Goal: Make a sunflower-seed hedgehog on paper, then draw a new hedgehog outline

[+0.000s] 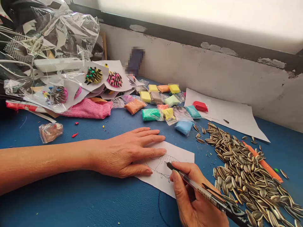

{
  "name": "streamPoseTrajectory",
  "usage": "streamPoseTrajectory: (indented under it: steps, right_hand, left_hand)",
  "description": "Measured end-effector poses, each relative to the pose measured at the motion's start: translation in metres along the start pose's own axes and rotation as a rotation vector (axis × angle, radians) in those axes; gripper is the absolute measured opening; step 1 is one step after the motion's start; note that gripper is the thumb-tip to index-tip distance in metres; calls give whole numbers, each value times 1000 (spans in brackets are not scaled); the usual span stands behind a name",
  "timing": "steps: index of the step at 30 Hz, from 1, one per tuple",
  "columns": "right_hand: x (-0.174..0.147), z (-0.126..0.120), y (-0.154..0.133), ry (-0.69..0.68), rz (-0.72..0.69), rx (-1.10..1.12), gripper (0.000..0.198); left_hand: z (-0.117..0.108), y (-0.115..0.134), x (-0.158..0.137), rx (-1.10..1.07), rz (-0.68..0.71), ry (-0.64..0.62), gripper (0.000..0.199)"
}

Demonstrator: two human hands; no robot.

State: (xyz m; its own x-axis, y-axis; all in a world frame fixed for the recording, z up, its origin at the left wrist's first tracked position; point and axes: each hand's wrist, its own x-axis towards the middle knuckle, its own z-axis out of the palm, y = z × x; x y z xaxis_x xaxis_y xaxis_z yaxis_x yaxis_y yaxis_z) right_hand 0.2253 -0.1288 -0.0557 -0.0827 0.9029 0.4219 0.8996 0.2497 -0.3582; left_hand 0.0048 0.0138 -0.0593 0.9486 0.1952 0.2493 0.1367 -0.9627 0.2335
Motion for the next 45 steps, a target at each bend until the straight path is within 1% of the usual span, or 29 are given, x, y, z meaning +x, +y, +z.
streamPoseTrajectory:
  steps: [4,9,12,16,17,21,22,24,28,31,42,45]
  right_hand:
    - [2,2,-1,-2,9,-41,14]
    - [2,1,-3,-16,16,18,12]
    - [2,0,-3,-17,42,22,11]
    - [1,1,-4,-19,42,29,11]
    - [1,2,-5,0,56,43,11]
    - [-1,2,-6,121,200,101,14]
    - [-1,1,-5,134,219,106,14]
    - [-1,-1,-2,102,194,99,12]
    - [-1,-5,4,-16,73,43,14]
    - [0,-5,5,-20,52,45,14]
    - [0,-2,5,-24,73,55,15]
    - [-1,-2,7,-28,34,25,15]
  left_hand:
    - [0,0,0,2,0,-2,53]
    - [0,1,-1,-12,4,-2,53]
    - [0,1,-1,-24,5,10,53]
    - [0,0,-1,-27,4,3,54]
    - [0,0,-1,-22,1,-3,55]
    - [-1,0,0,-7,-6,-15,54]
    - [-1,0,0,-7,-6,-19,54]
    - [-2,0,0,-10,-6,-26,55]
    - [-1,0,0,-14,-11,-26,56]
    - [0,0,0,-23,-7,-29,56]
    - [2,0,-1,-35,3,-3,55]
    - [1,-1,-1,-32,2,1,55]
